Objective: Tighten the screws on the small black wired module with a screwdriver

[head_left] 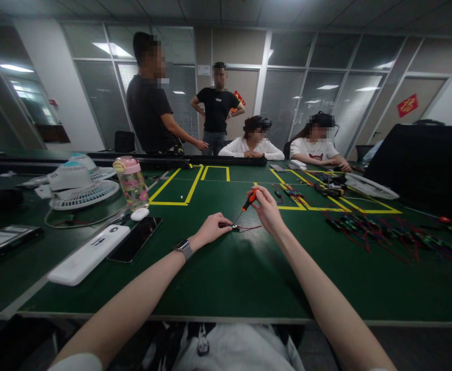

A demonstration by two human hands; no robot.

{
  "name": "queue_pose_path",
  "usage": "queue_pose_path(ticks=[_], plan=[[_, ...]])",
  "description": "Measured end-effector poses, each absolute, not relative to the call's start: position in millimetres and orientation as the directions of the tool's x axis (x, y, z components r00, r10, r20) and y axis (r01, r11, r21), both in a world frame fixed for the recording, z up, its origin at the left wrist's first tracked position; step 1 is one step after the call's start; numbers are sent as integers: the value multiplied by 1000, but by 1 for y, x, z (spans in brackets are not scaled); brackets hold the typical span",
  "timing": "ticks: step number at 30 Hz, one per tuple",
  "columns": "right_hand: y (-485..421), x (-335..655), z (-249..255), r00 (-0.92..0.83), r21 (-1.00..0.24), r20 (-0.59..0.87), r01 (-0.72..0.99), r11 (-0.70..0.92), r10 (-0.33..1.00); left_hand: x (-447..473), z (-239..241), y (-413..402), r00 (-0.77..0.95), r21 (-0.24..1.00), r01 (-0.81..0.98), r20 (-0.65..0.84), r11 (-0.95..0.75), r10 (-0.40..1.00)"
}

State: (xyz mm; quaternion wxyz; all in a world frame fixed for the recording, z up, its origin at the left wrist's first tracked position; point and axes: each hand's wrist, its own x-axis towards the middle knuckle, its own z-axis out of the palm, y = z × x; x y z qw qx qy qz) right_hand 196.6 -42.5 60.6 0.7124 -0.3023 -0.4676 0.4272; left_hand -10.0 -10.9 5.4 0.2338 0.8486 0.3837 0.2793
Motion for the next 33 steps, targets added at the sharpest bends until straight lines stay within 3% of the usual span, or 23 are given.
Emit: queue_pose_path(ticks=[19, 28, 33], plan=[[-40, 198, 55, 244, -834, 474, -184, 521, 846, -9, 4, -10, 549, 602, 529, 295, -599, 782], [-41, 197, 58, 153, -816, 480, -285, 504, 864, -9, 7, -12, 548, 610, 530, 285, -590, 787], [-40, 199, 57, 174, -833, 487, -203, 515, 856, -9, 5, -11, 548, 615, 519, 294, -594, 783]])
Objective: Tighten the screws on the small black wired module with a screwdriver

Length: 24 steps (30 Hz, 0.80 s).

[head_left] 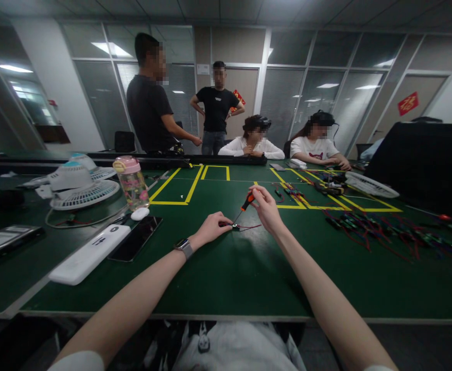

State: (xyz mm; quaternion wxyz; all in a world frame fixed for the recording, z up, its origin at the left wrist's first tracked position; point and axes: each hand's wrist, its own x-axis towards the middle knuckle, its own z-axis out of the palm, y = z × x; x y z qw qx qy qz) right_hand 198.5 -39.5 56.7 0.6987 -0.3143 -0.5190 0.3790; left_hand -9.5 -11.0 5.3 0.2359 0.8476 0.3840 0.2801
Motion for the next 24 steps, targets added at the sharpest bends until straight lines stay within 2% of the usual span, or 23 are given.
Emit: queue_pose_path(ticks=[5, 12, 18, 24], plan=[[-39, 201, 57, 141, -812, 561, -98, 575, 816, -9, 4, -9, 549, 602, 521, 306, -605, 778], [-48, 191, 64, -45, -786, 618, -45, 616, 785, -10, 1, -7, 560, 583, 523, 315, -622, 766], [-48, 185, 64, 99, -783, 621, 41, 621, 777, -10, 4, -9, 559, 583, 524, 314, -621, 767], [-42, 193, 60, 96, -797, 593, -72, 600, 799, -9, 7, -11, 555, 597, 518, 310, -613, 772]])
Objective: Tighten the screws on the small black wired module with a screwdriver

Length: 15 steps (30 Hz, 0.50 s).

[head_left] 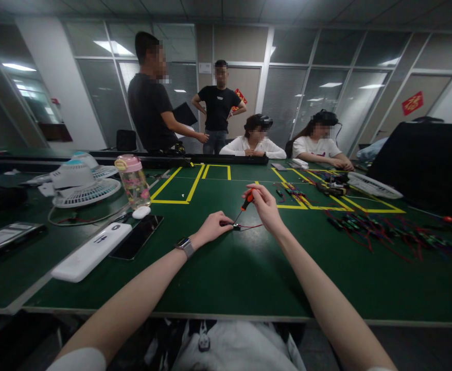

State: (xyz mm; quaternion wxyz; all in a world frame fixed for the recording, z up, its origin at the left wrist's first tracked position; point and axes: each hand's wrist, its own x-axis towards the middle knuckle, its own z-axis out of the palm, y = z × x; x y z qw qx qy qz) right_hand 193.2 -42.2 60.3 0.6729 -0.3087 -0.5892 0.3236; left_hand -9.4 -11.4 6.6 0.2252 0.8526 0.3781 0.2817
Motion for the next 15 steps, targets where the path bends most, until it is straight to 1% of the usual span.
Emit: queue_pose_path(ticks=[3, 5, 9, 11, 13, 15], plan=[[-41, 196, 59, 91, -809, 562, -150, 569, 822, -10, 7, -12, 554, 598, 521, 306, -609, 774], [-42, 196, 59, 98, -816, 549, -155, 557, 830, -10, 8, -13, 556, 600, 521, 302, -607, 775], [-46, 195, 64, 151, -806, 584, -8, 592, 798, -10, 9, -13, 562, 606, 517, 293, -605, 773], [-48, 193, 66, 148, -789, 613, 55, 612, 776, -10, 9, -13, 566, 602, 517, 293, -608, 771], [-50, 191, 68, 114, -779, 627, 64, 624, 771, -10, 8, -12, 567, 600, 518, 293, -610, 770], [-51, 188, 68, 67, -779, 627, 26, 626, 776, -9, 7, -11, 562, 596, 523, 296, -609, 772]])
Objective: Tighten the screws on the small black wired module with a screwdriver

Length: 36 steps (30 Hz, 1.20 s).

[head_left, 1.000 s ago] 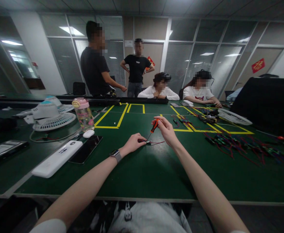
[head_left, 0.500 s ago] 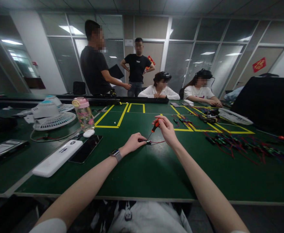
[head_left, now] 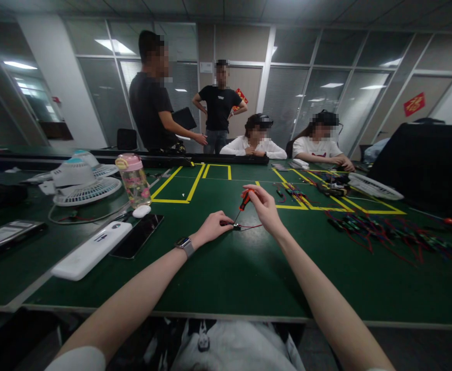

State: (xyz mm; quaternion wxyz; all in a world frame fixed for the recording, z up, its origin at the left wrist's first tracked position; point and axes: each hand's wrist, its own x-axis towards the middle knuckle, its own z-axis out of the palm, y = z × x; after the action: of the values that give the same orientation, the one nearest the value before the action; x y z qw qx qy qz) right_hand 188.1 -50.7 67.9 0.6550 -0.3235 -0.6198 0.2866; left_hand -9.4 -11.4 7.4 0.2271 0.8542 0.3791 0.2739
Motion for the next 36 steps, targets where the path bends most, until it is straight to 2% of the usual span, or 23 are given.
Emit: queue_pose_path(ticks=[5, 12, 21, 29, 36], plan=[[-48, 186, 64, 29, -794, 599, -113, 598, 800, -8, 7, -12, 560, 593, 524, 302, -612, 772], [-45, 188, 64, 181, -807, 579, -10, 590, 795, -9, 7, -11, 572, 578, 522, 308, -627, 760], [-42, 193, 61, 106, -817, 554, -126, 563, 826, -9, 4, -9, 565, 594, 519, 302, -615, 768], [-39, 197, 56, 205, -845, 495, -111, 523, 844, -9, 5, -10, 564, 605, 514, 296, -608, 771], [-41, 199, 58, 175, -811, 567, -55, 583, 805, -9, 1, -7, 556, 589, 520, 316, -618, 769]])
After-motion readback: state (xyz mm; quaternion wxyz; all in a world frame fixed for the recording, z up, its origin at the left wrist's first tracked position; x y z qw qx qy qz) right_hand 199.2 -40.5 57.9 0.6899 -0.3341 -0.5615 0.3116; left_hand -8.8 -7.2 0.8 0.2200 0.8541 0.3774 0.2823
